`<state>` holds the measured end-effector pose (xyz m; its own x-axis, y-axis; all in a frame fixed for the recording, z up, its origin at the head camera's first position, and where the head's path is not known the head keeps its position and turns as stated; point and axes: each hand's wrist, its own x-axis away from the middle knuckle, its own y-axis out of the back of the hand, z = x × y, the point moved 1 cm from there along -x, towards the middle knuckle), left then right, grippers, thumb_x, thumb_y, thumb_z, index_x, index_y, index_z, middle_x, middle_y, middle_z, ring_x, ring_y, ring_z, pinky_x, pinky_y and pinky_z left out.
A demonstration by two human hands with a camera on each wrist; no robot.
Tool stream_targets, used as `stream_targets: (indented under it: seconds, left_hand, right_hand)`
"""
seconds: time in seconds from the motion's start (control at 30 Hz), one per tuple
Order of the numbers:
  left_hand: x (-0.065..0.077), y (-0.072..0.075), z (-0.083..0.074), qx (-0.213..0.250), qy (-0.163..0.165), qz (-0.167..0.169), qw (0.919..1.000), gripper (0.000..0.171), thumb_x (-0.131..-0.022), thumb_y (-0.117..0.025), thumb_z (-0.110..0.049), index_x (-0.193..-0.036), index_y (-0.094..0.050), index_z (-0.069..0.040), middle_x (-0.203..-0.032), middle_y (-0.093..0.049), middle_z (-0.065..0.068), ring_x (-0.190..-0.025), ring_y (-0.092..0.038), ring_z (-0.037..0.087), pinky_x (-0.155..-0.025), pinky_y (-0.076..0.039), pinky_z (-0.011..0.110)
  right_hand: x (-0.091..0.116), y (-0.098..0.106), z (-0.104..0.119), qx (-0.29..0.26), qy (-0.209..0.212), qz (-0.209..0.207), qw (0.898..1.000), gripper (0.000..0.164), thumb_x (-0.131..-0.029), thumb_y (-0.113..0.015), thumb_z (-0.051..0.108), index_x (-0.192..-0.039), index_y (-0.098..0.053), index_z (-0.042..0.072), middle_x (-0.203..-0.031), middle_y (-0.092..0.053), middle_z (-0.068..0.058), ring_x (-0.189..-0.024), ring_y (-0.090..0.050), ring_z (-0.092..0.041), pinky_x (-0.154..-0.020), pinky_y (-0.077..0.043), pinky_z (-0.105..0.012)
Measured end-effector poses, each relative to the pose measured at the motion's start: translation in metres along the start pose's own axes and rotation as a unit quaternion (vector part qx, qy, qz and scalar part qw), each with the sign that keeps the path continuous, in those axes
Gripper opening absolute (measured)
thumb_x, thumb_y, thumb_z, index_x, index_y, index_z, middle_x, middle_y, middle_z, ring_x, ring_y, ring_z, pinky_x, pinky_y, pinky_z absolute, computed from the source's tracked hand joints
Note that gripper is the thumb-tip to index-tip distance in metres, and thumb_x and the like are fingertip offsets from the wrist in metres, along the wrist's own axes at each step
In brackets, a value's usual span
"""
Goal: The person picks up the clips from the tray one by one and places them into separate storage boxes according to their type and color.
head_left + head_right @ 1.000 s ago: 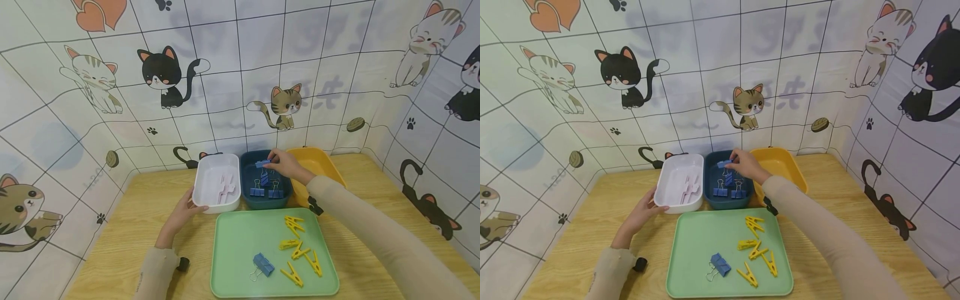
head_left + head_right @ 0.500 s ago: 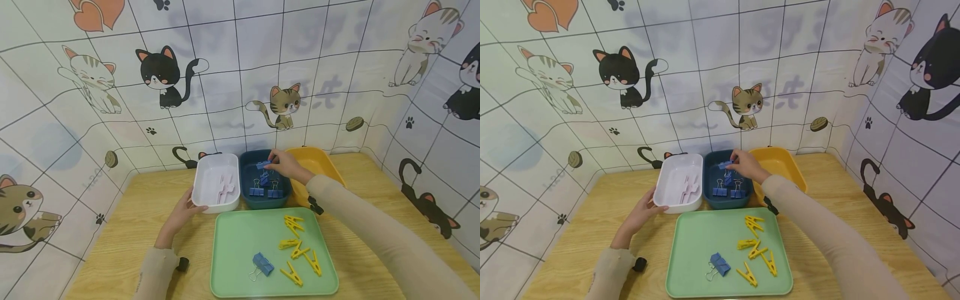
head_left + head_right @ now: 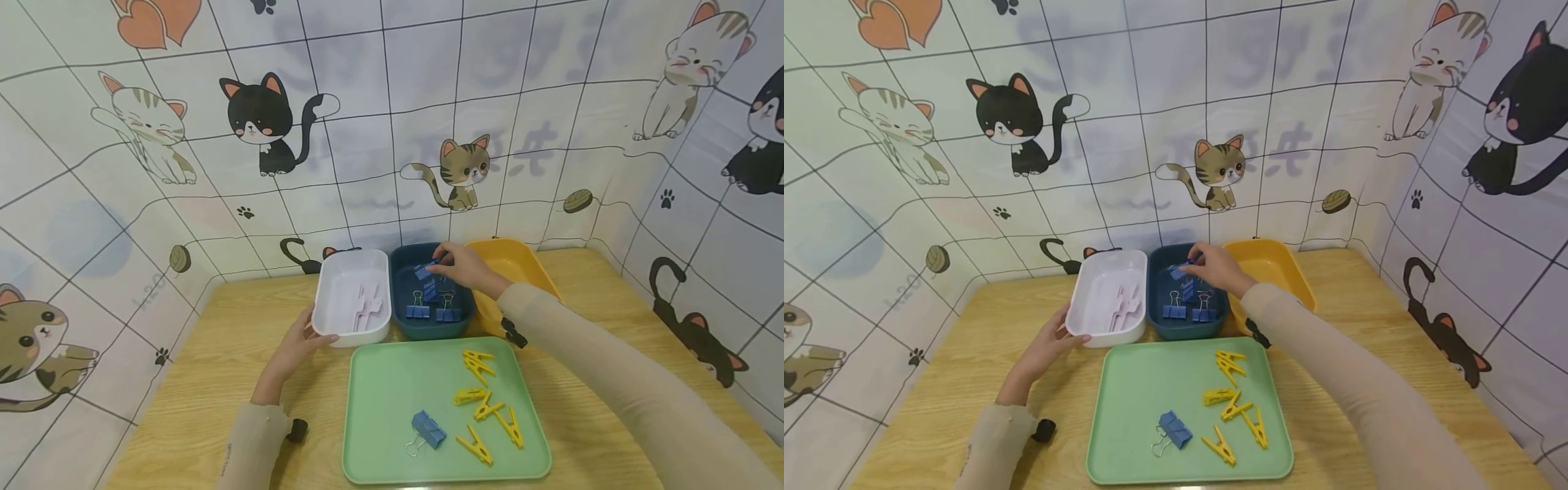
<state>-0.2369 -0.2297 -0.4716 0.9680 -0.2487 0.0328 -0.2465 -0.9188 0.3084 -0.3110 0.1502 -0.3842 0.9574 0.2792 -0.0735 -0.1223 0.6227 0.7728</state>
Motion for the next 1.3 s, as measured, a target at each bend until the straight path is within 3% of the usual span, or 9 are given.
stream_targets:
  seconds: [0.13,0.43,1.03,1.3]
  left_hand:
    - [0.0,-0.001,0.001,0.007,-0.003,0.004,1.0,0.095,-0.099,-0.075,-0.014,-0.17,-0.013,-0.012,-0.175,-0.017,0.018,-0.157,-0.025,0.048,-0.122,-0.034,0.063]
    - [0.001,0.0,-0.002,0.014,0.006,0.002,0.9999,0.095,-0.1,-0.074,-0.015,-0.171,-0.011,-0.013,-0.176,-0.013,0.018,-0.158,-0.024,0.048,-0.124,-0.033,0.062]
    - [0.0,-0.001,-0.002,0.012,0.002,0.005,0.9999,0.093,-0.099,-0.074,-0.013,-0.17,-0.015,-0.013,-0.175,-0.018,0.018,-0.157,-0.026,0.048,-0.123,-0.033,0.062]
    - [0.001,0.0,-0.002,0.003,0.003,0.001,1.0,0.093,-0.099,-0.075,-0.014,-0.17,-0.016,-0.012,-0.175,-0.017,0.018,-0.158,-0.025,0.048,-0.124,-0.032,0.062]
  right_hand:
    - [-0.002,0.0,0.0,0.008,-0.012,0.01,1.0,0.053,-0.104,-0.069,0.032,-0.144,-0.055,0.001,-0.135,-0.065,-0.028,-0.121,-0.064,-0.043,-0.101,-0.056,-0.055]
    - [-0.001,0.007,0.006,0.012,-0.012,0.026,1.0,0.056,-0.104,-0.068,0.032,-0.149,-0.053,0.002,-0.14,-0.061,-0.032,-0.123,-0.063,-0.045,-0.102,-0.056,-0.057]
    - [0.013,0.003,0.007,-0.013,0.018,0.017,1.0,0.048,-0.103,-0.071,0.026,-0.142,-0.059,-0.001,-0.136,-0.064,-0.029,-0.124,-0.063,-0.043,-0.099,-0.058,-0.055]
    - [0.027,0.003,0.008,-0.04,0.044,0.012,0.998,0.044,-0.102,-0.072,0.019,-0.139,-0.061,-0.002,-0.127,-0.068,-0.029,-0.113,-0.068,-0.043,-0.095,-0.06,-0.053]
